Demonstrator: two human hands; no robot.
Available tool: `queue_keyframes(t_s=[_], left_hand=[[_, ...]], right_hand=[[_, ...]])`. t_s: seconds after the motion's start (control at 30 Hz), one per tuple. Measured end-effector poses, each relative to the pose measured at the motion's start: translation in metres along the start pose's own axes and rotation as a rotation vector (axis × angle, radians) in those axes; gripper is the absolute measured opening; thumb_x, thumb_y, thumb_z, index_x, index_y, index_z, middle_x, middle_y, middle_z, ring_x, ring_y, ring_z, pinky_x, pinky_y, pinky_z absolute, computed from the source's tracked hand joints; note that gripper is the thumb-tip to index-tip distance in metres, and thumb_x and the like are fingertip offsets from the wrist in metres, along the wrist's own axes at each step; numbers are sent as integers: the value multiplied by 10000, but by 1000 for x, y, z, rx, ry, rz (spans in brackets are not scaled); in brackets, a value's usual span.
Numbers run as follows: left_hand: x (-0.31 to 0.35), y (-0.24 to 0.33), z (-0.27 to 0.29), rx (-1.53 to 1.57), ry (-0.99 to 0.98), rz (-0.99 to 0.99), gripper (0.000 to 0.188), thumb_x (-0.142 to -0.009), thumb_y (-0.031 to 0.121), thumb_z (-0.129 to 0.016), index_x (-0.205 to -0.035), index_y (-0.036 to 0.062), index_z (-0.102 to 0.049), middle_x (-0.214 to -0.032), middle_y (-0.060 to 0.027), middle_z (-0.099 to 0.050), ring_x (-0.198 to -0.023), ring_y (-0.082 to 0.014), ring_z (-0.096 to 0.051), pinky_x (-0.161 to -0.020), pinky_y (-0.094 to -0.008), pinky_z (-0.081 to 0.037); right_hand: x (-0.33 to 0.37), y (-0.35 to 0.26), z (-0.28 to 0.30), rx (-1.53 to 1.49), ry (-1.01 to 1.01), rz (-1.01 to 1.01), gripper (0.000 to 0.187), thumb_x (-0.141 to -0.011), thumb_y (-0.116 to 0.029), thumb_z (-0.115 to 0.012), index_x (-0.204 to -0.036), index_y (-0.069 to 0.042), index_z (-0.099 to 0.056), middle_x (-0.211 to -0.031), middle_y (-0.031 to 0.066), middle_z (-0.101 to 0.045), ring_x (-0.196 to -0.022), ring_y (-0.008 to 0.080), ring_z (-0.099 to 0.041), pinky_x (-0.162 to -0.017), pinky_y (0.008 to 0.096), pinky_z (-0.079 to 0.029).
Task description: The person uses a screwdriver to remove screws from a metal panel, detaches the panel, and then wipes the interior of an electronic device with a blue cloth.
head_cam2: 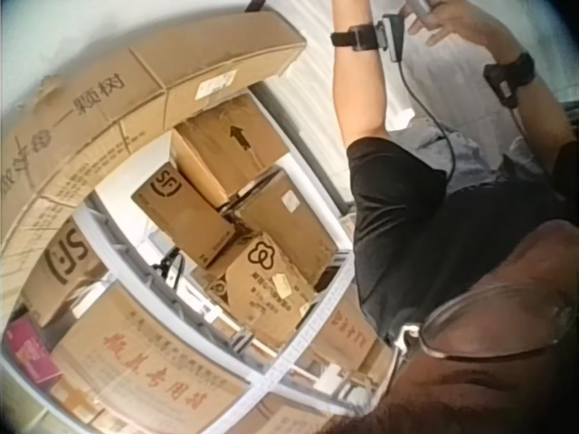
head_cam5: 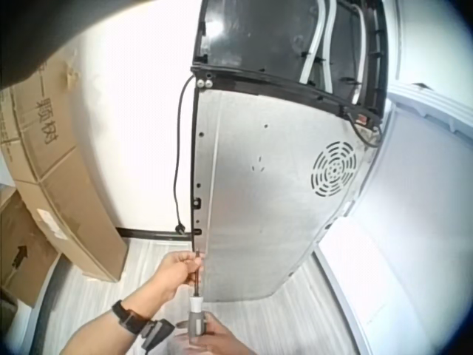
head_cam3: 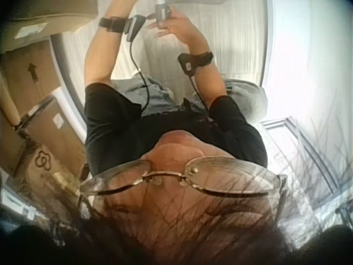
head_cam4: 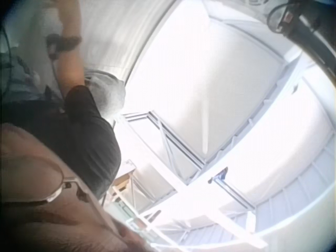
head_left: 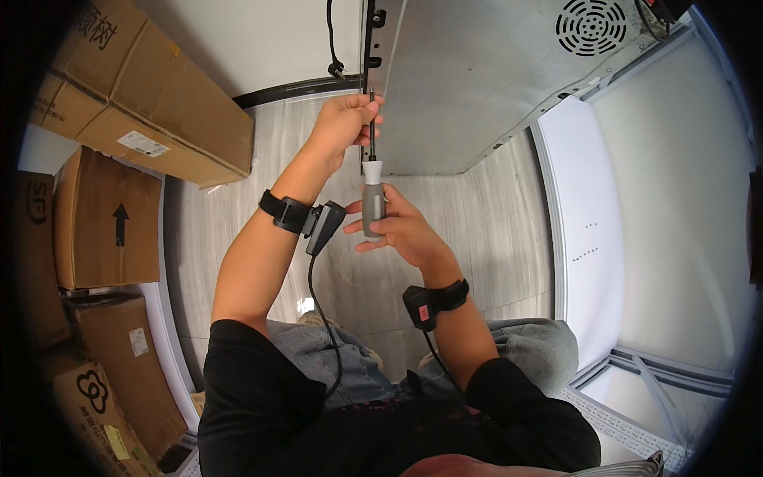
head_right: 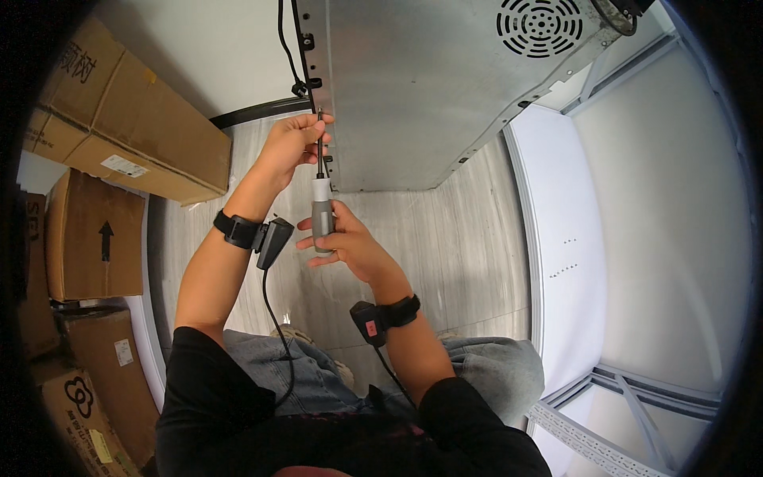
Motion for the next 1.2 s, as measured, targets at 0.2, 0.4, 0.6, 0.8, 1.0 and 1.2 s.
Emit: queue_keyframes(t_s=[0.2,0.4,0.6,0.8,1.0,1.2], left_hand=[[-1,0,-2,-53,8,12,174,-934,184,-586,-1020,46,-646,-806,-17,-636,-640,-96,-601,-559,-228,-468],[-2,1,-3,-40,9,-8,201,-947,195,-561,-1053,42,-637,-844,-38,-645,-653,-124,-628,-582,-249,-498],[2,1,-3,14,10,20,263,-967,258,-509,-1058,46,-635,-849,-60,-650,-671,-146,-645,-597,-265,-528],[1,1,-1,34,46,37,285,-969,283,-488,-1030,48,-637,-830,-73,-655,-653,-157,-649,-590,-263,-526],[16,3,-8,31,-25,31,270,-975,279,-470,-1032,57,-614,-831,-76,-659,-691,-174,-672,-590,-256,-525],[21,14,-9,258,-32,-89,209,-981,262,-469,-1049,69,-515,-883,-118,-663,-770,-235,-694,-629,-286,-552]], right_hand=[[-7,6,14,299,17,107,573,-801,-137,-711,-1298,-50,-439,-984,28,-578,-844,134,-591,-721,347,-570],[-9,10,15,205,48,18,594,-806,-72,-696,-1313,-49,-387,-990,53,-580,-850,139,-592,-655,315,-554],[-8,8,16,178,63,61,552,-790,-47,-713,-1248,-47,-405,-964,75,-579,-832,137,-593,-643,298,-546],[-9,1,17,446,171,191,543,-761,-10,-731,-1194,-25,-403,-905,64,-546,-761,126,-571,-606,277,-519],[0,6,22,419,155,110,514,-768,-10,-691,-1194,-35,-404,-917,59,-557,-780,130,-574,-603,283,-514],[22,-47,42,542,137,-129,480,-774,-13,-639,-1203,-76,-432,-901,51,-595,-744,135,-597,-598,289,-510]])
Point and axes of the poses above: each hand's wrist, its own x-axis away from the middle knuckle, its own z-axis out of the back of the hand, y = z × x, the point moved 9 cm from there along -x, towards the middle knuckle
